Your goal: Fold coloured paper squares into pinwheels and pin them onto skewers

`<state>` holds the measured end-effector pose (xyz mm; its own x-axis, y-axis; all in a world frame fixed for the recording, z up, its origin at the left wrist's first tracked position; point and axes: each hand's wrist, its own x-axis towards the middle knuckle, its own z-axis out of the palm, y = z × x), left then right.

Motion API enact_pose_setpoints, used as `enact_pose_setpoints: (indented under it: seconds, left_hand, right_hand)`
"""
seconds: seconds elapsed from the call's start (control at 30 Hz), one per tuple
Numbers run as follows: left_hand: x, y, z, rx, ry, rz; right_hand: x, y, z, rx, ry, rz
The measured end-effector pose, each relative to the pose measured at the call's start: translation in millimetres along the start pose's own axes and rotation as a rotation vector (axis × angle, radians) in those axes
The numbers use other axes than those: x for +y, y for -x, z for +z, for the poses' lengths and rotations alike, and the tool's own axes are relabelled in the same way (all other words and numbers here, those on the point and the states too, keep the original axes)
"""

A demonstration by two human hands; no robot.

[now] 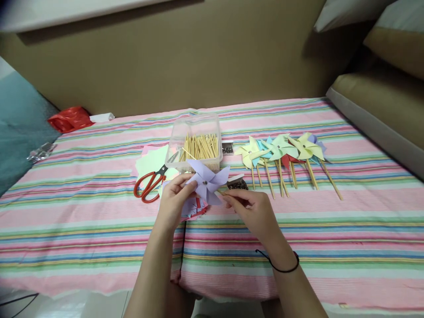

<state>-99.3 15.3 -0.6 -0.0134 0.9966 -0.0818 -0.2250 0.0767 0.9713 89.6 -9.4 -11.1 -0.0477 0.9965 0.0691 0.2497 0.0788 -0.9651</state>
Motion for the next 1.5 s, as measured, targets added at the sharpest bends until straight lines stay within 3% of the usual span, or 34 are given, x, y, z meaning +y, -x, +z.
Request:
enact_pose_setpoints:
  seconds: [0.13, 0.27, 0.37, 0.57, 0.9, 1.2, 1.5]
  left_hand:
    - [2, 2, -1, -0.1, -0.054, 0.077]
    - [5, 5, -1, -0.084, -0.063, 0.133]
    - [7, 6, -1, -0.141, -0.095, 0.175]
    - [6, 5, -5, -0.227, -0.126, 0.376]
    - [7, 5, -4, -0.201, -0.115, 0.394]
    - [4, 3, -7, -0.179, -0.093, 0.428]
    - [1, 2, -5, -0.142, 0.02, 0.176]
  right_hand:
    - [-1, 0, -4, -0.023, 0.028, -0.091]
    - [-4, 1, -6, -0.031, 0.057, -0.182]
    - [-8, 2, -7, 0.007, 0.081, -0.235]
    - [-12, 1, -8, 0.063, 0.143, -0.368]
    - [-12, 0, -10, 0.108, 0.179, -0.465]
    - [-17, 2, -8, 0.038, 0.132, -0.397]
    - [-2, 1, -8, 0.045, -0.192, -0.03]
